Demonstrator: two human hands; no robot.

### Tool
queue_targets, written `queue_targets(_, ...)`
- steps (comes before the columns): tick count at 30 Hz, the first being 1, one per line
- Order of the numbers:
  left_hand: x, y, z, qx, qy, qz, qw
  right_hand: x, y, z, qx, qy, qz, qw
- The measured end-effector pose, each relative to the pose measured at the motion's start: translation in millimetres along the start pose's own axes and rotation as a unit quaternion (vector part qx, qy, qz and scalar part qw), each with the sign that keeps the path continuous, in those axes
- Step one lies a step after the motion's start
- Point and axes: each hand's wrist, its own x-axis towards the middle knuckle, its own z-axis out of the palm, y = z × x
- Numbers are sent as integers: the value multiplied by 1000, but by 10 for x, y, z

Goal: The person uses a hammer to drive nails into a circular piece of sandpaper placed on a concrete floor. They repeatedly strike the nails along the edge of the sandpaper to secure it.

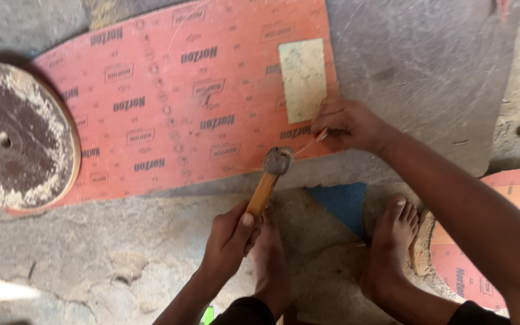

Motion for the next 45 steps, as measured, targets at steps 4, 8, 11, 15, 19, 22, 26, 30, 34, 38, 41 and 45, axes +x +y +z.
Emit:
queue_targets(4,-139,560,28,99,-69,350,929,13,-149,-61,2,11,-49,999)
queue_targets(8,-44,813,243,194,-24,423,885,44,-256,-56,3,16,-56,998)
queue_targets(11,171,812,413,90,-22,148,985,49,-244,-116,-19,4,-43,999)
queue_targets(15,71,534,307,-37,-17,70,997,36,-184,-51,2,27,-67,997)
queue_targets(19,-27,269,174,-53,7,19,998,92,-204,-81,-10,10,-44,999)
queue_targets(22,-85,-15,105,-51,38,-36,997,87,-220,-87,120,52,10,991)
queue_targets(26,-36,-253,88,-65,39,9,997,60,-235,-274,141,104,64,982)
queue_targets(30,-49,-357,104,-95,45,-30,994,138,-285,-338,16,58,47,997)
queue_targets(34,-41,-324,85,-55,41,9,998,158,-355,-285,21,105,39,993)
queue_targets(38,-49,-309,72,69,70,53,994,181,-385,-146,233,282,110,924)
queue_targets(41,-45,-342,77,146,96,82,981,234,-369,-78,236,384,169,877)
queue_targets(45,-18,-351,53,161,102,60,980,317,-284,-87,19,379,210,901)
